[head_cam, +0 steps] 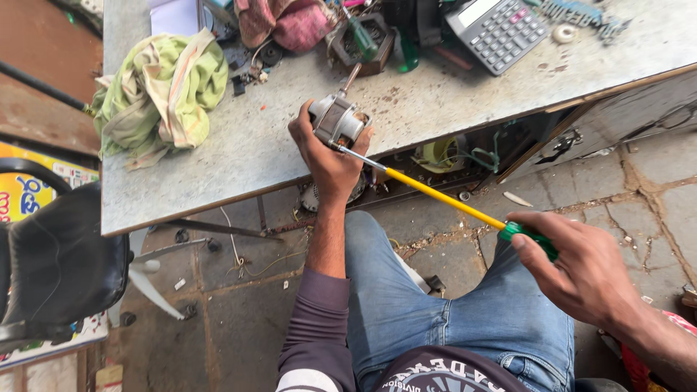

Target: The person uses a screwdriver to adjust the internal components of a small electric motor held in their left hand. They repeatedly insert the screwdriver into the motor housing and turn it while rotating the motor to access different areas.

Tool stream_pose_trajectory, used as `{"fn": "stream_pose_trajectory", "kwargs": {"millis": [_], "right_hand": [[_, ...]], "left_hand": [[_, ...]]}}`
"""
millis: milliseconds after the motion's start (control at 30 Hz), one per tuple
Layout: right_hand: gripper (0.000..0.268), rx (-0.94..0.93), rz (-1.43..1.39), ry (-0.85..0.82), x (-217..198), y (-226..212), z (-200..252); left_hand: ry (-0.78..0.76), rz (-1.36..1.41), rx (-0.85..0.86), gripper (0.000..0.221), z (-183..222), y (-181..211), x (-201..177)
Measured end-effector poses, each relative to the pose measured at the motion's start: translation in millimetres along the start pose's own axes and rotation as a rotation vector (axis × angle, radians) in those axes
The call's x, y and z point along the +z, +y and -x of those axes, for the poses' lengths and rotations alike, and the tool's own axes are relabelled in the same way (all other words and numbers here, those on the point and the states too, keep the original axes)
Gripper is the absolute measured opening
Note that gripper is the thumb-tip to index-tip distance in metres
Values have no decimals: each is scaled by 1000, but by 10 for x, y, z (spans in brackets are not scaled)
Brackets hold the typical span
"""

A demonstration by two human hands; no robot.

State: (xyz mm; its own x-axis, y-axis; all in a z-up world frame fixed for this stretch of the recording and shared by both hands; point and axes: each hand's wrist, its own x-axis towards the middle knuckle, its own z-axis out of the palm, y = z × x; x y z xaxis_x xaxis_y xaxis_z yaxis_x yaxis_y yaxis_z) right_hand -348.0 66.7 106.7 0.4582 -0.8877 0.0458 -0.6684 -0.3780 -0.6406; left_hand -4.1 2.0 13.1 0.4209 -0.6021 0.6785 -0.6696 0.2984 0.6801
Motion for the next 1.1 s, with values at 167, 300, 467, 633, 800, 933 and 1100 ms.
{"fn": "stream_pose_trajectory", "kwargs": {"millis": [167, 300, 467, 633, 800, 933, 1100], "right_hand": [[32, 375, 156, -258, 13, 38, -85], [35, 237, -216, -78, 8, 110, -69], [28, -69, 19, 178, 108, 109, -30], [31, -468, 415, 474, 133, 18, -36], [50, -238, 352, 282, 114, -74, -52], [32, -175, 300, 150, 23, -89, -105], [28, -462, 376, 365, -84, -99, -103]], "left_hand": [[2, -8, 1, 92, -5, 25, 2], [6, -25, 11, 93, 11, 4, 5], [-2, -16, 11, 93, 6, -39, 26], [7, -6, -12, 92, 4, -51, 24], [33, -17, -24, 93, -4, -63, 33], [60, -67, -49, 92, -27, -105, 58], [53, -61, -85, 93, -19, -157, 46]]}}
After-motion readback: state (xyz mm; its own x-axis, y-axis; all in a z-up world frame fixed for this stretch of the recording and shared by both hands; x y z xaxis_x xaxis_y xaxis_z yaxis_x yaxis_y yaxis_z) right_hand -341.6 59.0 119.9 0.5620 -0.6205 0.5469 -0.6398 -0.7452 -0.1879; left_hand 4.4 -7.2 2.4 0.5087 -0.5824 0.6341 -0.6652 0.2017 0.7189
